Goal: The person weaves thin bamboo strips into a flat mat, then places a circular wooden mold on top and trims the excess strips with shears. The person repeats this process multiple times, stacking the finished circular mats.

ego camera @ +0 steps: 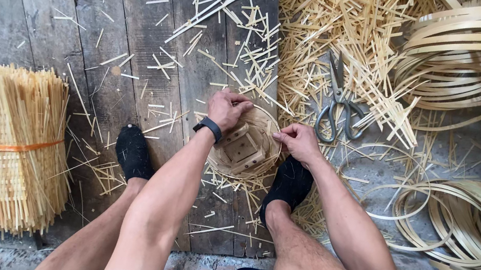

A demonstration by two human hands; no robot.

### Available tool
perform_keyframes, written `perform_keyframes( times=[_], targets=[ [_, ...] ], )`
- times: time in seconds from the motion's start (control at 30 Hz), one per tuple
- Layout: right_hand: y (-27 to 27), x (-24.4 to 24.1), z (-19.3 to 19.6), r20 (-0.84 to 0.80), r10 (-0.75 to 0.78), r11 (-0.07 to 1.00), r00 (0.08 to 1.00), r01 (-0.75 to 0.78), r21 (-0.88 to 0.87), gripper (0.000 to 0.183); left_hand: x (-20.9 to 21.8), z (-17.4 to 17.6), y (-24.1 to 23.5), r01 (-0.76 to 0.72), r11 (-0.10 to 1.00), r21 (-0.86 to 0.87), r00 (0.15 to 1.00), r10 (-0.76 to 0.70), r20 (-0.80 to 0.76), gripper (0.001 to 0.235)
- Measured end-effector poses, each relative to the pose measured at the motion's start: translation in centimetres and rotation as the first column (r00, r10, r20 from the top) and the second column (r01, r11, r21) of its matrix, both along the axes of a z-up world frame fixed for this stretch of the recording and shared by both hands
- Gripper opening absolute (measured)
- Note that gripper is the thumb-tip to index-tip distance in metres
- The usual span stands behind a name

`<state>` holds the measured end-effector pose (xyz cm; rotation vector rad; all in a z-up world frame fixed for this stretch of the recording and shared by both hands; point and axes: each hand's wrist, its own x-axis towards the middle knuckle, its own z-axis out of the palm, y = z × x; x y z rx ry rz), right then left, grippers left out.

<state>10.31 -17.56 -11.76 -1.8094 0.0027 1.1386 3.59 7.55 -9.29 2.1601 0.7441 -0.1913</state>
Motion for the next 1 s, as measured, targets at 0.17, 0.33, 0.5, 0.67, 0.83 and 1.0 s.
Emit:
perform_keyframes(
  times=[0.17, 0.33, 0.5, 0.67, 0.83, 1.0],
  targets=[
    [-0.1, -0.8, -1.7, 0.034, -0.059, 0.998, 0.998, 0.059, -0.007, 0.023, -0.2, -0.4, -0.7, 0.01, 0.99, 0.139, 0.996, -0.023, 0.09, 0.019],
    [-0.1, -1.2, -0.8, 0.028, -0.097, 0.995, 0.995, 0.097, -0.001, 0.025, -0.4, -0.6, -0.3, -0.036, 0.994, 0.102, 0.995, 0.026, 0.101, 0.019],
    [-1.3, -2.0, 0.0, -0.021, 0.005, 1.0, 1.0, -0.005, 0.004, 0.033, -6.7, -1.1, 2.2, -0.337, 0.921, 0.198, 0.938, 0.347, -0.017, 0.02],
    [-1.7, -1.8, -0.5, -0.098, 0.012, 0.999, 0.995, -0.009, 0.031, 0.03, -12.7, -2.0, 4.0, -0.532, 0.767, -0.358, 0.846, 0.473, -0.244, 0.033],
    [-1.3, -2.1, 0.3, -0.027, 0.034, 0.999, 0.999, -0.034, -0.015, 0.026, -12.2, -2.2, 3.5, -0.609, 0.777, -0.158, 0.776, 0.543, -0.321, 0.032],
    [-0.1, -2.3, 4.0, -0.015, -0.071, 0.997, 0.997, 0.07, -0.022, 0.021, -10.7, -0.7, 2.9, -0.6, 0.797, -0.07, 0.786, 0.571, -0.237, 0.03]
  ],
)
